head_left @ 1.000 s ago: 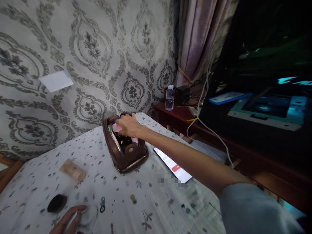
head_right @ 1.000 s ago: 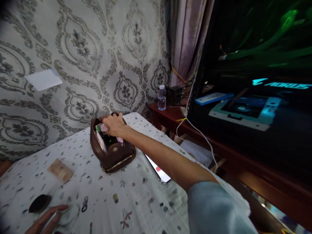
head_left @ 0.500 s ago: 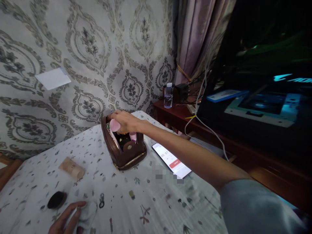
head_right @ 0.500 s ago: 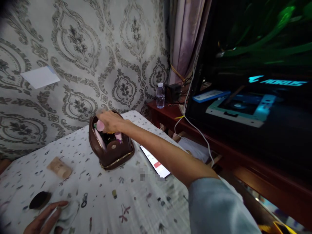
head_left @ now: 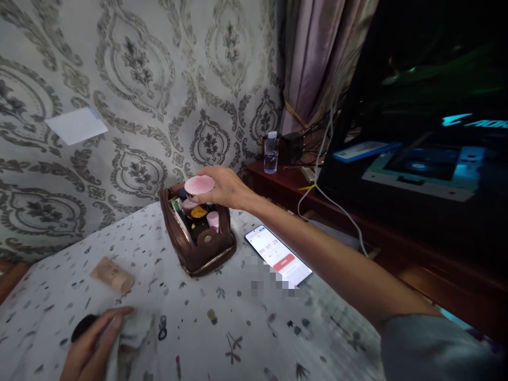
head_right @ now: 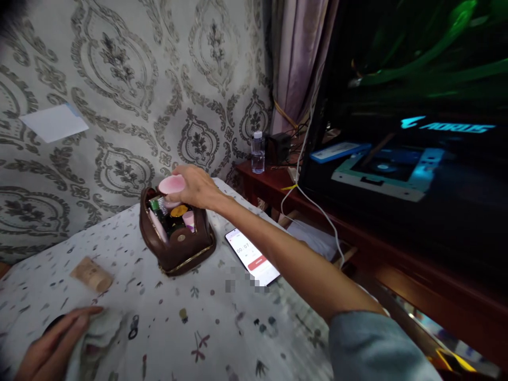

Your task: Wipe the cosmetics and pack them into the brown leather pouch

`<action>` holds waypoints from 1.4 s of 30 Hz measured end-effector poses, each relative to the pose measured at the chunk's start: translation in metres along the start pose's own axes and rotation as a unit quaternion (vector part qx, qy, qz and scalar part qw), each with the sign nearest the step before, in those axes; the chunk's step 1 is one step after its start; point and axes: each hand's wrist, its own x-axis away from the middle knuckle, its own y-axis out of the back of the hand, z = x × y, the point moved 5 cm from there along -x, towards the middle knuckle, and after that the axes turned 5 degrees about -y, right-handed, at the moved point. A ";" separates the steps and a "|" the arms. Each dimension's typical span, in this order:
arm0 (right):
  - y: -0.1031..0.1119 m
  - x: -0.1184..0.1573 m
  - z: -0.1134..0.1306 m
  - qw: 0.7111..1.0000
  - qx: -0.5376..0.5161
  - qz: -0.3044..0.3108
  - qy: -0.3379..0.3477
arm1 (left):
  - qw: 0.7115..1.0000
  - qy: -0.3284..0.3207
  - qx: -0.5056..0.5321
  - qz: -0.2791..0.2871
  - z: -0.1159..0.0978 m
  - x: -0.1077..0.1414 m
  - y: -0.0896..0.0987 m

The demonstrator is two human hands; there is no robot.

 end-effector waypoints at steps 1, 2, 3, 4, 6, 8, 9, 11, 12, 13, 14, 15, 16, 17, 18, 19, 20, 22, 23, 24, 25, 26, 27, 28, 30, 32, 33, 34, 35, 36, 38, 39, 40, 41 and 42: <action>0.001 0.001 -0.002 1.000 -0.010 -0.012 -0.005 | 1.000 -0.028 0.010 0.008 -0.016 -0.016 0.009; 0.002 0.001 -0.004 1.000 -0.019 -0.022 -0.012 | 0.998 -0.062 0.011 -0.003 -0.037 -0.034 0.019; 0.002 0.002 -0.006 0.999 -0.028 -0.028 -0.021 | 0.995 -0.097 0.005 -0.028 -0.060 -0.053 0.030; 0.002 0.002 -0.007 0.998 -0.038 -0.032 -0.029 | 0.990 -0.134 -0.007 -0.049 -0.087 -0.072 0.040; 0.001 0.003 -0.009 0.997 -0.054 -0.034 -0.041 | 0.976 -0.202 -0.040 -0.070 -0.142 -0.111 0.050; 0.000 0.003 -0.009 0.996 -0.065 -0.032 -0.045 | 0.949 -0.298 -0.103 -0.027 -0.196 -0.146 0.042; -0.001 0.004 -0.009 0.996 -0.068 -0.032 -0.047 | 0.928 -0.332 -0.170 0.014 -0.217 -0.162 0.031; -0.002 0.006 -0.010 0.995 -0.073 -0.031 -0.053 | 0.873 -0.354 -0.324 0.092 -0.241 -0.192 0.006; -0.002 0.008 -0.011 0.995 -0.074 -0.031 -0.055 | 0.843 -0.351 -0.387 0.126 -0.246 -0.204 -0.006; -0.002 0.009 -0.012 0.995 -0.074 -0.031 -0.057 | 0.818 -0.344 -0.434 0.154 -0.248 -0.215 -0.017; -0.002 0.011 -0.013 0.995 -0.074 -0.033 -0.058 | 0.798 -0.337 -0.465 0.183 -0.247 -0.223 -0.027; -0.001 0.012 -0.014 0.995 -0.074 -0.032 -0.059 | 0.784 -0.332 -0.483 0.206 -0.246 -0.229 -0.035; 0.000 0.014 -0.015 0.995 -0.074 -0.031 -0.062 | 0.774 -0.331 -0.490 0.225 -0.245 -0.233 -0.041; 0.000 0.015 -0.016 0.995 -0.074 -0.030 -0.064 | 0.769 -0.333 -0.490 0.240 -0.244 -0.235 -0.046; 0.001 0.017 -0.017 0.995 -0.073 -0.028 -0.066 | 0.766 -0.338 -0.487 0.251 -0.244 -0.236 -0.049; 0.001 0.018 -0.018 0.995 -0.073 -0.026 -0.066 | 0.763 -0.341 -0.483 0.262 -0.244 -0.237 -0.052; 0.002 0.018 -0.019 0.995 -0.073 -0.027 -0.064 | 0.760 -0.345 -0.476 0.277 -0.244 -0.237 -0.055; 0.003 0.019 -0.021 0.995 -0.075 -0.033 -0.055 | 0.755 -0.349 -0.450 0.324 -0.244 -0.237 -0.060; 0.003 0.019 -0.022 0.995 -0.076 -0.035 -0.051 | 0.754 -0.352 -0.431 0.350 -0.244 -0.236 -0.062; 0.002 0.020 -0.023 0.995 -0.077 -0.037 -0.049 | 0.753 -0.358 -0.408 0.372 -0.243 -0.236 -0.065; 0.002 0.020 -0.023 0.995 -0.078 -0.038 -0.046 | 0.755 -0.363 -0.386 0.387 -0.243 -0.236 -0.067; 0.002 0.020 -0.024 0.995 -0.077 -0.039 -0.044 | 0.760 -0.363 -0.371 0.391 -0.242 -0.236 -0.068; 0.002 0.020 -0.024 0.995 -0.077 -0.039 -0.043 | 0.769 -0.358 -0.366 0.382 -0.241 -0.237 -0.069; 0.002 0.021 -0.024 0.995 -0.075 -0.040 -0.042 | 0.779 -0.350 -0.370 0.365 -0.240 -0.239 -0.069; 0.002 0.023 -0.024 0.996 -0.071 -0.038 -0.043 | 0.794 -0.336 -0.386 0.327 -0.237 -0.240 -0.069; 0.002 0.024 -0.023 0.996 -0.066 -0.036 -0.046 | 0.799 -0.338 -0.386 0.314 -0.236 -0.240 -0.066; 0.003 0.025 -0.023 0.996 -0.065 -0.035 -0.047 | 0.800 -0.344 -0.376 0.316 -0.236 -0.241 -0.064; 0.004 0.026 -0.023 0.996 -0.065 -0.037 -0.047 | 0.803 -0.350 -0.364 0.316 -0.236 -0.242 -0.061; 0.005 0.027 -0.023 0.996 -0.066 -0.040 -0.047 | 0.808 -0.355 -0.355 0.309 -0.237 -0.245 -0.056; 0.006 0.028 -0.023 0.996 -0.068 -0.045 -0.046 | 0.812 -0.359 -0.353 0.295 -0.237 -0.249 -0.051; 0.009 0.029 -0.023 0.995 -0.074 -0.054 -0.044 | 0.812 -0.355 -0.374 0.272 -0.235 -0.256 -0.041; 0.010 0.029 -0.022 0.994 -0.077 -0.057 -0.044 | 0.807 -0.347 -0.395 0.271 -0.233 -0.259 -0.038; 0.011 0.029 -0.022 0.994 -0.079 -0.058 -0.046 | 0.798 -0.340 -0.416 0.275 -0.231 -0.260 -0.038; 0.012 0.030 -0.021 0.994 -0.080 -0.059 -0.048 | 0.787 -0.335 -0.436 0.280 -0.230 -0.259 -0.038; 0.012 0.030 -0.021 0.994 -0.079 -0.059 -0.051 | 0.775 -0.334 -0.455 0.284 -0.229 -0.258 -0.041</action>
